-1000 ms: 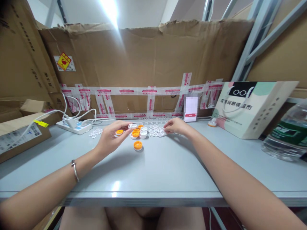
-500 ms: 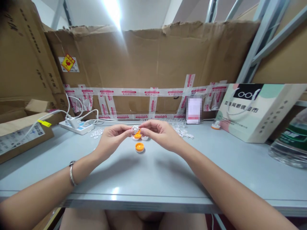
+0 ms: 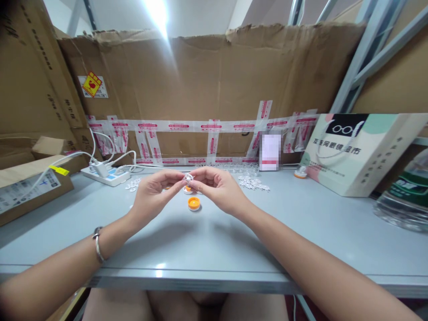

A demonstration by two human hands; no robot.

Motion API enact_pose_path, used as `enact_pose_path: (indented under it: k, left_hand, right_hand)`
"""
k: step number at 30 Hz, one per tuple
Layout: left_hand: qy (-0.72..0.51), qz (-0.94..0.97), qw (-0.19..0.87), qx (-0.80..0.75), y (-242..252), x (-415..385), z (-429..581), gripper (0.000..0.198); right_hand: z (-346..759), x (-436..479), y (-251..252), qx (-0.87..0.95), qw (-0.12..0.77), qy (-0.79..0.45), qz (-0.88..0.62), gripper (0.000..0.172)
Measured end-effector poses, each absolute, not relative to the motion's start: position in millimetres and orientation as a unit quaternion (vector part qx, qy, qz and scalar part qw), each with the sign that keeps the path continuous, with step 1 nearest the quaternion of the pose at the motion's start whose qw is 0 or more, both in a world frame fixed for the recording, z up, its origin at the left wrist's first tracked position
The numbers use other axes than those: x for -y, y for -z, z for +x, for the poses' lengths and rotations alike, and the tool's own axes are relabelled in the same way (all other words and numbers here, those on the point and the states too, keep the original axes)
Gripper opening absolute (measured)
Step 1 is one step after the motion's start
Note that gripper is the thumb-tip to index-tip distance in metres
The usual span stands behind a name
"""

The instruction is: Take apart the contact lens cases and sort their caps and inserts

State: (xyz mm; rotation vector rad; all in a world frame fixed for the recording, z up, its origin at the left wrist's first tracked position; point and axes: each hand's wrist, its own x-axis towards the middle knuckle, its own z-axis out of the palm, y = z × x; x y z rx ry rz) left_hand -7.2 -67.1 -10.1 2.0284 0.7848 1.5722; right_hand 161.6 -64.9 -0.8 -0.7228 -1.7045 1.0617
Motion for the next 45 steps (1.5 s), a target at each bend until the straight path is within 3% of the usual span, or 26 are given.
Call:
enact_pose_path:
  k: [5, 9, 22, 34, 45]
  left_hand:
    - [-0.553, 0.778, 0.079, -0.288, 10, 66, -11, 0.014]
    - [-0.516, 0.8, 0.077, -0.298, 12, 65, -11, 0.023]
    - [-0.496, 0.821, -0.047, -0.279, 17, 59, -11, 0.021]
    - [-0.487, 0.828, -0.077, -0.268, 17, 59, -12, 0.013]
    - [-0.459, 0.843, -0.128, -0.249, 23, 55, -10, 0.01]
  right_hand:
    - [161, 63, 3, 0.671, 0.506, -0.451, -0.301, 0.023]
    - [161, 63, 4, 0.659, 0.509, -0.459, -0.311, 0.023]
    - [161, 56, 10, 0.652, 0.483, -0.491, -0.319, 0.023]
    - [160, 56, 10, 0.645, 0.484, -0.499, -0.316, 0.024]
    - [155, 59, 14, 0.686, 0.477, -0.41, -0.366, 0.018]
